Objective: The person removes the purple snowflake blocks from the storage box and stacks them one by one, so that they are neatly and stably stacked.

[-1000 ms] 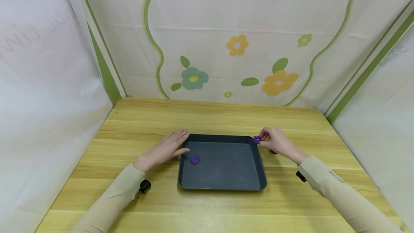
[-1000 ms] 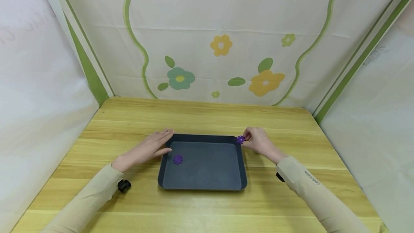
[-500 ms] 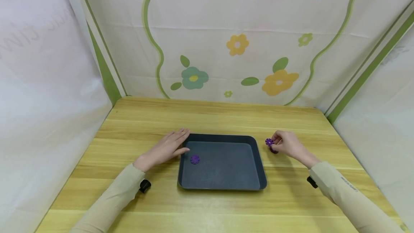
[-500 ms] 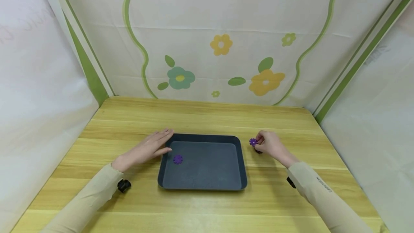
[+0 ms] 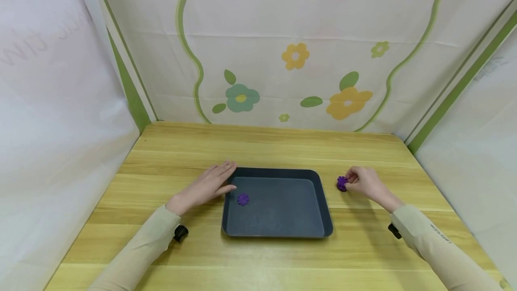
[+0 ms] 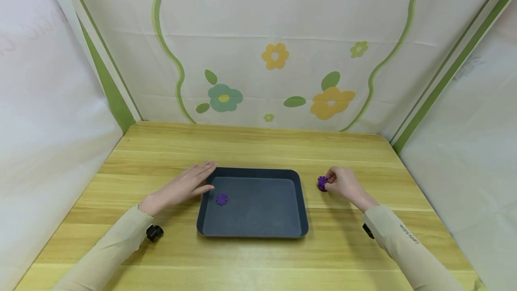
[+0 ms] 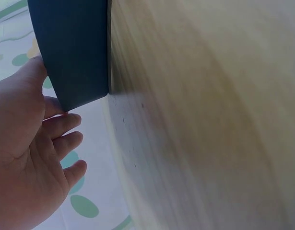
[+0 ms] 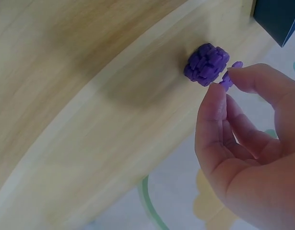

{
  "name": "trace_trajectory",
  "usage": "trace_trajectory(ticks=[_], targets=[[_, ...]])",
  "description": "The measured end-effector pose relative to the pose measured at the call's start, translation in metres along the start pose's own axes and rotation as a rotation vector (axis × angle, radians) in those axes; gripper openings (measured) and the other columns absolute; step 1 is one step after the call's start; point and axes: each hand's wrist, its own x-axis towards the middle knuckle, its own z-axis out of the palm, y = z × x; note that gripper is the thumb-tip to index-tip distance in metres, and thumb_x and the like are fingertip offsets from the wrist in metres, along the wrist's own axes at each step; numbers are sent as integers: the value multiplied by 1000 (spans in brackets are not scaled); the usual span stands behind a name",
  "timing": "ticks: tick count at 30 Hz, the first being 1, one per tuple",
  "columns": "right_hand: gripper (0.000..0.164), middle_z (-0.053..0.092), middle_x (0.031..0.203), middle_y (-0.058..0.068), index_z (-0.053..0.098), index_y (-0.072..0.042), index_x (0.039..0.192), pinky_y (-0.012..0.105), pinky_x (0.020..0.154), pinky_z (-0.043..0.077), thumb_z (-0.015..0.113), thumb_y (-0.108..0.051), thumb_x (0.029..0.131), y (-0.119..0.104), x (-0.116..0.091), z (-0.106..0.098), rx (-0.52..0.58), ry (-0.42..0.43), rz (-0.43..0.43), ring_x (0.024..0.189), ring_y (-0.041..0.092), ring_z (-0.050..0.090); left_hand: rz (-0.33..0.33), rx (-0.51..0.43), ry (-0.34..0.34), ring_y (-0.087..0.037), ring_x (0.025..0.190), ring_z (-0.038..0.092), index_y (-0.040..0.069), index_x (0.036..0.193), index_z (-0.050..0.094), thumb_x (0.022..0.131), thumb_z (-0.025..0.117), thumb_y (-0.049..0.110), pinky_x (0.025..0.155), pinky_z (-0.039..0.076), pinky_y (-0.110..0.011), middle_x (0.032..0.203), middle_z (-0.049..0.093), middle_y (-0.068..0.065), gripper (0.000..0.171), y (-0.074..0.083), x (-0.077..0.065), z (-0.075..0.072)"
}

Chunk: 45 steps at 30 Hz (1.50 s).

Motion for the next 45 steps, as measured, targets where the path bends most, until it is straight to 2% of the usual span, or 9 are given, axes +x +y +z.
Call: trace_trajectory(ticks=[6,23,33,45], targets=[[17,70,85,14,67,5,94,34,65,56,75,-6,83,2,-4,1,5,-25,20,76,21,65,7,4,7,-34,150,32,2,154,33,102,52,43,121,29,-56,160,34,-17,69,0,0,1],[18,70,86,13,68,4,96,31,64,54,74,-8,85,2,-7,2,9,-30,32,76,20,65,12,11,15,-34,149,33,2,154,33,102,52,42,121,30,-55,159,35,-17,69,0,0,0],[19,69,87,15,67,6,98,35,65,55,73,-9,86,2,-6,1,17,-35,49,76,21,64,9,11,13,-34,149,33,2,154,34,102,52,42,121,30,-56,159,35,-17,69,0,-1,0],[16,70,85,11,69,2,94,31,65,54,72,-12,86,2,-6,5,1,-29,88,75,17,64,7,6,9,-34,149,33,2,154,32,102,52,43,121,29,-56,159,35,-17,69,0,0,0]])
